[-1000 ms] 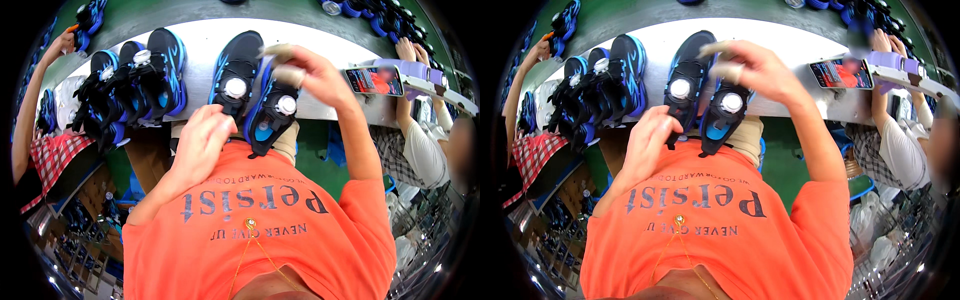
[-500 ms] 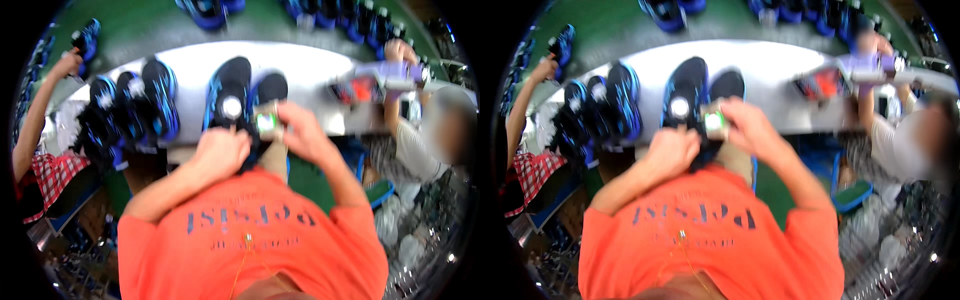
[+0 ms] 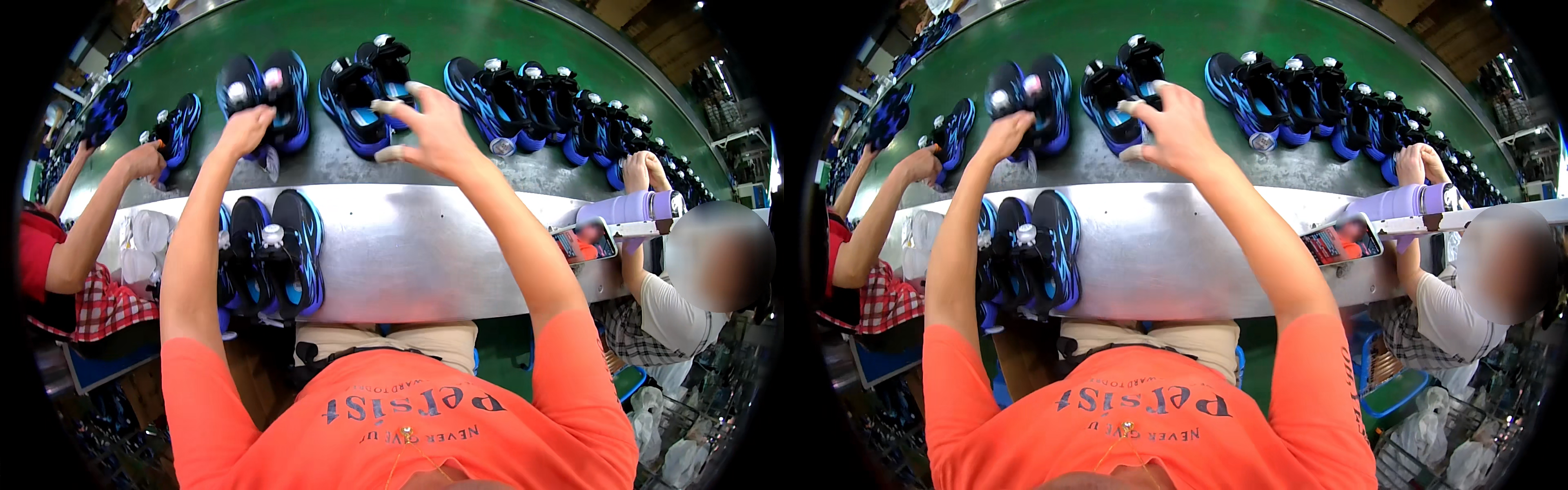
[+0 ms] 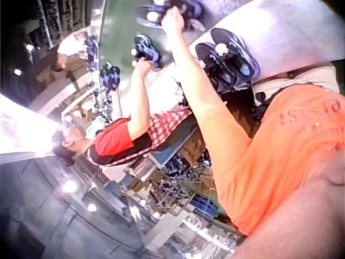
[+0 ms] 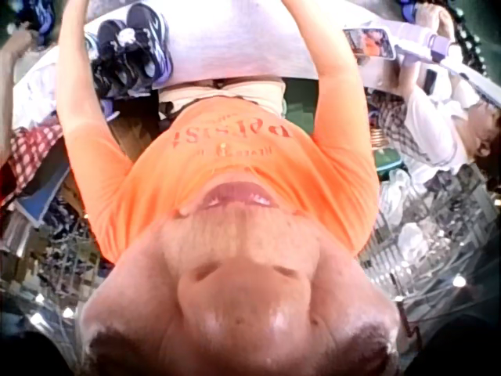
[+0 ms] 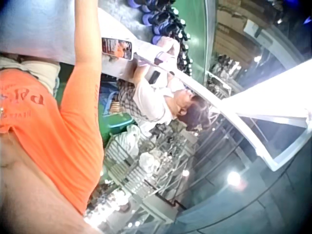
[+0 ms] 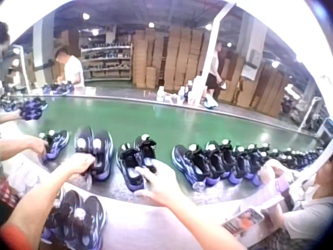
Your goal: The person applies a small adhesive component to the tongue of several black and blue athletic shoes using their fingers, then places each completed shoe onto a conveyor belt.
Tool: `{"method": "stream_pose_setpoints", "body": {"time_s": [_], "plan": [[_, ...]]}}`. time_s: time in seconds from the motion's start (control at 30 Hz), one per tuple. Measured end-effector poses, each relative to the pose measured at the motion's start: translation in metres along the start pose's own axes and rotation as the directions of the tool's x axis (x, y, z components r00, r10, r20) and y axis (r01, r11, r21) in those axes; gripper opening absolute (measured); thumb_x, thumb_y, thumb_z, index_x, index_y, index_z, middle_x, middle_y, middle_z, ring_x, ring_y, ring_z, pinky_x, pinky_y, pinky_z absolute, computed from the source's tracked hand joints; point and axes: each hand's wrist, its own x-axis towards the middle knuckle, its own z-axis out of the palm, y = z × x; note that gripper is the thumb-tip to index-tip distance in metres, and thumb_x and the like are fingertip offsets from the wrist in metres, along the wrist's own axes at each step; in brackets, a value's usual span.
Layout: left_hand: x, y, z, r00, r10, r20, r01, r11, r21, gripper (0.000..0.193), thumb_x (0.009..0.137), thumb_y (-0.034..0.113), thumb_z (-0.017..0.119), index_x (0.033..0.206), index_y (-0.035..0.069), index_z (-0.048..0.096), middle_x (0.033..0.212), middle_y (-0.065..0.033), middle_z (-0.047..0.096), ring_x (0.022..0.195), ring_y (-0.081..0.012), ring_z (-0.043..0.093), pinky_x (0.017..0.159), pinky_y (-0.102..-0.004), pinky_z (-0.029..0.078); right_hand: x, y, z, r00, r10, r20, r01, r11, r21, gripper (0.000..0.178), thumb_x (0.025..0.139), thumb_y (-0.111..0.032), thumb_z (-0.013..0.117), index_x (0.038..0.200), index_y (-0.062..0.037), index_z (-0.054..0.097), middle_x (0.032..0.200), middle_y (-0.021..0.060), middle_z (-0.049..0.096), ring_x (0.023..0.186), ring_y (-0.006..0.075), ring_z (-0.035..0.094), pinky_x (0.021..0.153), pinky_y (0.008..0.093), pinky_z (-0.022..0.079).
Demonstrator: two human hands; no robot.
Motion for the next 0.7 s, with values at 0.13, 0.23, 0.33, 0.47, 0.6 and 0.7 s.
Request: {"method": "stream_pose_setpoints", "body": {"time_s": [0.13,0.23,0.33,0.47,0.6,0.7], "plan": [[0.021,-0.004,-0.010,0.889,-0.106,0.445,0.011,0.977,0.212,0.032,0.094,0.025,0.042,0.109,0.006,0.062,0.107,-0.0170,0.064,0.094,-0.0368,0.061,0.081,-0.0452,0.049,0.026,0.033,0.038,0.979,0.035,0.201,0.030,0.950,-0.311,0.054,0.062,-0.044,0.079,0.110,-0.0241,0.066,0.114,0.0170,0.054,0.112,0.0354,0.046,0.097,0.0469,0.034],[0.016,0.078,-0.041,0.989,-0.148,-0.018,0.146,0.988,-0.056,0.030,0.093,0.027,0.047,0.109,0.007,0.063,0.103,-0.0166,0.065,0.093,-0.0360,0.061,0.083,-0.0427,0.048,0.022,0.044,0.026,0.953,0.110,0.284,-0.048,0.975,-0.216,0.047,0.067,-0.037,0.076,0.109,-0.0190,0.065,0.100,0.0148,0.059,0.100,0.0315,0.053,0.089,0.0451,0.038],[-0.031,0.173,-0.088,0.959,-0.266,0.096,0.269,0.758,-0.595,0.037,0.094,0.029,0.050,0.114,0.000,0.060,0.111,-0.0180,0.062,0.106,-0.0317,0.057,0.095,-0.0364,0.042,-0.007,0.013,-0.004,0.983,0.073,0.170,-0.085,0.994,0.066,0.037,0.070,-0.034,0.073,0.094,-0.0069,0.068,0.075,0.0135,0.061,0.079,0.0307,0.058,0.077,0.0423,0.041],[-0.127,0.251,-0.073,0.921,-0.296,0.252,0.382,0.562,-0.734,0.052,0.093,0.029,0.053,0.131,-0.005,0.044,0.135,-0.0226,0.046,0.127,-0.0333,0.043,0.106,-0.0359,0.031,-0.099,-0.073,-0.050,0.966,-0.064,0.252,0.004,0.973,0.230,0.033,0.060,-0.030,0.075,0.079,-0.0064,0.062,0.068,0.0114,0.052,0.069,0.0309,0.052,0.068,0.0419,0.039],[-0.163,0.281,-0.023,0.884,-0.346,0.316,0.463,0.547,-0.698,0.043,0.084,0.012,0.053,0.123,-0.006,0.049,0.120,-0.0281,0.053,0.113,-0.0409,0.051,0.098,-0.0409,0.039,-0.171,-0.142,-0.047,0.947,-0.031,0.321,-0.089,0.931,0.353,0.039,0.059,-0.018,0.077,0.092,-0.0080,0.059,0.080,0.0109,0.048,0.080,0.0325,0.049,0.080,0.0423,0.039],[-0.138,0.247,-0.016,0.900,-0.282,0.333,0.431,0.692,-0.579,0.033,0.081,0.006,0.048,0.111,-0.005,0.055,0.104,-0.0272,0.060,0.098,-0.0451,0.056,0.086,-0.0448,0.045,-0.174,-0.160,-0.041,0.970,0.018,0.242,-0.138,0.860,0.490,0.043,0.063,-0.013,0.074,0.102,-0.0058,0.055,0.091,0.0122,0.050,0.091,0.0336,0.048,0.086,0.0423,0.038]]}}
